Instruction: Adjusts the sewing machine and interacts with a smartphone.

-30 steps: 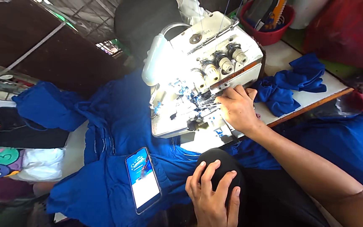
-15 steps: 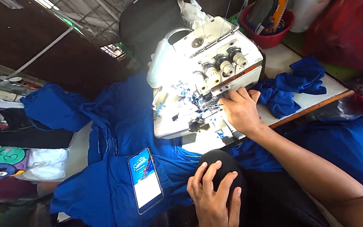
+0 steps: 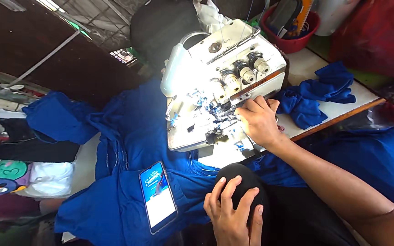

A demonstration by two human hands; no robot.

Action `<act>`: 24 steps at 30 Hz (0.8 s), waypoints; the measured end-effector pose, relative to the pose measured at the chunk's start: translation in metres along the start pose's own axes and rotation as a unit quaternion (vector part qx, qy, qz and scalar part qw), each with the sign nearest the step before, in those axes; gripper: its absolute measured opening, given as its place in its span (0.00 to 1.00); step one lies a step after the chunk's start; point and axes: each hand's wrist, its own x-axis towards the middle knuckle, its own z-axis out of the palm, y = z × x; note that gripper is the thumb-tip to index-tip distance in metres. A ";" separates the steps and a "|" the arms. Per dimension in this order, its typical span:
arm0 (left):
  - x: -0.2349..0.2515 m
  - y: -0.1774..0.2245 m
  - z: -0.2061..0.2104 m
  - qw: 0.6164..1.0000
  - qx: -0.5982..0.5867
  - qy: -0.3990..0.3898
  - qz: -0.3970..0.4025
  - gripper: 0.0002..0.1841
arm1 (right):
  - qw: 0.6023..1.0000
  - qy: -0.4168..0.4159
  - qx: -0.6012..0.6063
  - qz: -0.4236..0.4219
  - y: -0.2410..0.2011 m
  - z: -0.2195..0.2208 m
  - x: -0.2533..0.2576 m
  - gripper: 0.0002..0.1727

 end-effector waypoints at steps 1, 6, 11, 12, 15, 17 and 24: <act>0.000 0.000 0.000 1.000 0.000 -0.001 -0.001 0.18 | 1.000 0.000 -0.001 0.001 0.000 0.000 0.000 0.11; 0.000 0.000 0.000 1.000 -0.002 -0.001 0.000 0.18 | 1.000 0.000 0.012 0.005 0.000 -0.002 -0.001 0.11; 0.000 0.000 0.000 1.000 -0.003 0.002 0.001 0.18 | 0.999 0.009 0.031 -0.001 -0.002 -0.006 -0.005 0.10; 0.000 0.000 0.000 1.000 -0.003 0.002 0.001 0.18 | 1.000 0.009 0.029 -0.004 -0.003 -0.007 -0.005 0.10; 0.000 0.000 0.000 1.000 -0.002 0.001 0.001 0.18 | 1.000 0.004 -0.002 -0.017 -0.009 -0.008 -0.003 0.10; 0.000 0.000 0.000 1.000 0.000 0.001 0.001 0.18 | 0.999 -0.011 -0.034 -0.028 -0.014 -0.011 -0.001 0.09; -0.001 0.000 0.001 1.000 -0.005 0.006 0.001 0.17 | 0.994 -0.034 -0.095 -0.046 -0.032 -0.020 0.008 0.07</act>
